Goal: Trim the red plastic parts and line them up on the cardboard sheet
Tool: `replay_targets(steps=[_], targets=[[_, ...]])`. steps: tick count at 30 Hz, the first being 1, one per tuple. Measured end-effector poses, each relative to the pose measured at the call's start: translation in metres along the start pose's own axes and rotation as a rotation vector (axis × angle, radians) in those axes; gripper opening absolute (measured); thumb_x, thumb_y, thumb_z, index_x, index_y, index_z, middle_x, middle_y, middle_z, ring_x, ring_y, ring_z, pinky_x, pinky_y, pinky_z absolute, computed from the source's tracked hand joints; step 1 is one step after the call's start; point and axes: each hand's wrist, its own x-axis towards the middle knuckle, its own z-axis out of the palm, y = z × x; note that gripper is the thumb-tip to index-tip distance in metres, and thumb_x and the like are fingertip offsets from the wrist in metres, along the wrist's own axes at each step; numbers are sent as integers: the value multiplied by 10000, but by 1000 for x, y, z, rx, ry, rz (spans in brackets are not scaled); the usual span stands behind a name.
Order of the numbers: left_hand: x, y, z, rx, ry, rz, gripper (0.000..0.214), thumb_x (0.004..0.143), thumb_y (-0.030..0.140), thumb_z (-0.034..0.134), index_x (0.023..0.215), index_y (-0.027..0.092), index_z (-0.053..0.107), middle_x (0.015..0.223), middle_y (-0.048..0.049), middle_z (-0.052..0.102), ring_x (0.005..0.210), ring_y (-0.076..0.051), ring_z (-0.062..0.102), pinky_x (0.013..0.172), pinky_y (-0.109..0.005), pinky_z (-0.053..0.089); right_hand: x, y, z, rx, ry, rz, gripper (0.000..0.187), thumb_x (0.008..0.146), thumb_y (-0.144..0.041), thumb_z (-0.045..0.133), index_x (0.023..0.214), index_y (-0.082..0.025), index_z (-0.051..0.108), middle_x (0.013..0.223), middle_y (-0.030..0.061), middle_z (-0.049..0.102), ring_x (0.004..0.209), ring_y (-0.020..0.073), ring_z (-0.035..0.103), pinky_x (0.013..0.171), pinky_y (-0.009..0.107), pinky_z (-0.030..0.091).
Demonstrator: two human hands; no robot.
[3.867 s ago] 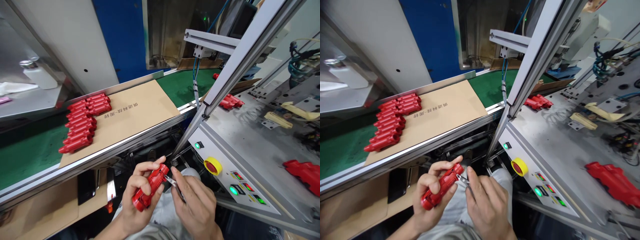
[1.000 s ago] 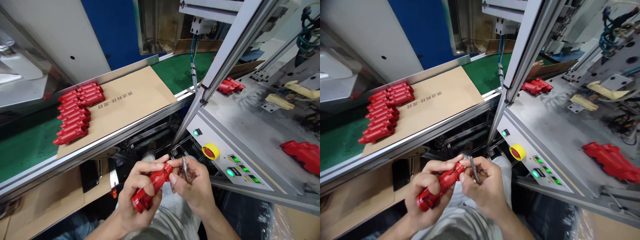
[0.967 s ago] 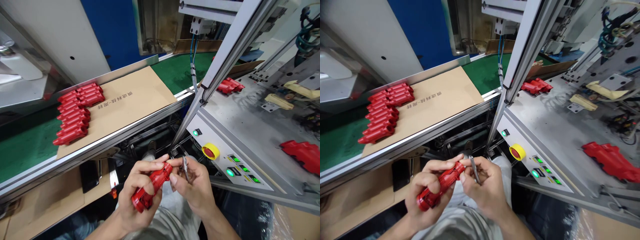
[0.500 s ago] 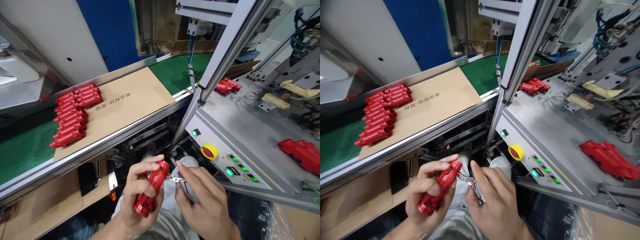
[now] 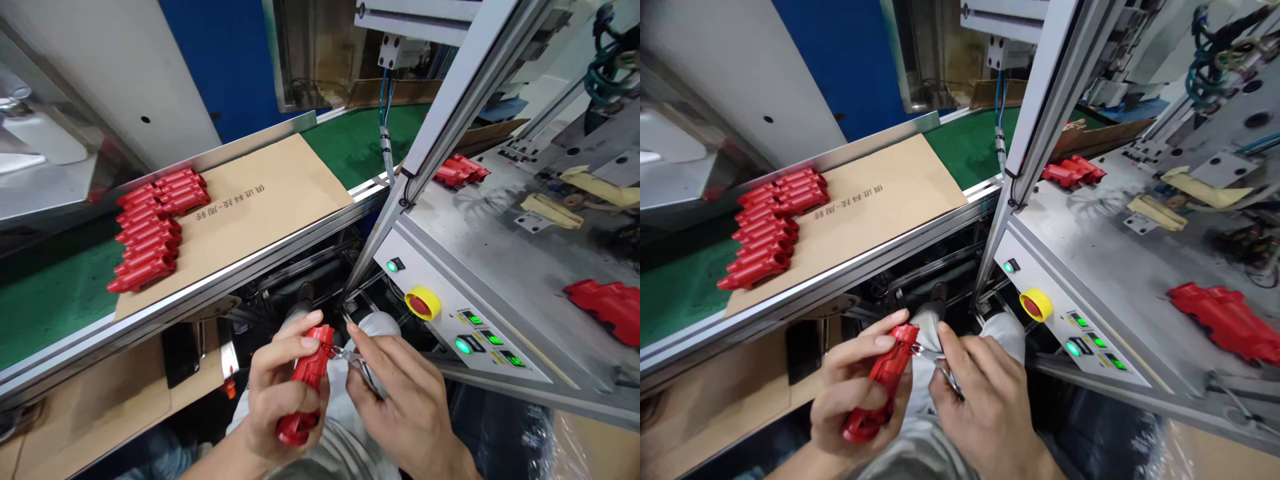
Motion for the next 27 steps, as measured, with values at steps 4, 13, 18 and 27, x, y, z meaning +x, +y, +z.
replay_targets(steps=[4, 13, 18, 27], targets=[[-7, -12, -11, -29, -119, 126, 411, 761, -222, 661, 875, 169, 612, 1355, -69, 624, 1380, -397, 693, 1022, -536, 723, -2, 0, 5, 28, 4, 6, 489, 932, -14, 701, 1410, -114, 691, 890, 86, 787, 743, 201, 731, 686, 350, 658], [-4, -14, -10, -14, -131, 134, 460, 704, -265, 624, 858, 166, 576, 1361, -68, 602, 1378, -395, 689, 1031, -558, 720, -2, 7, 14, 160, -35, 63, 473, 965, -40, 670, 1421, -167, 683, 906, 56, 777, 780, 195, 741, 695, 342, 652], [-4, -18, -11, -22, -138, 134, 463, 707, -263, 631, 867, 168, 580, 1378, -70, 598, 1378, -397, 686, 1024, -570, 722, -6, 13, 17, 224, -47, 92, 483, 980, -56, 664, 1446, -182, 682, 909, 45, 769, 758, 172, 727, 668, 309, 625], [-2, -19, -12, -14, -152, 124, 448, 718, -243, 644, 876, 172, 589, 1360, -78, 617, 1371, -379, 697, 1030, -548, 723, -12, 13, 24, 316, -44, 151, 471, 983, -66, 688, 1435, -199, 704, 914, 42, 782, 731, 145, 714, 670, 275, 591]])
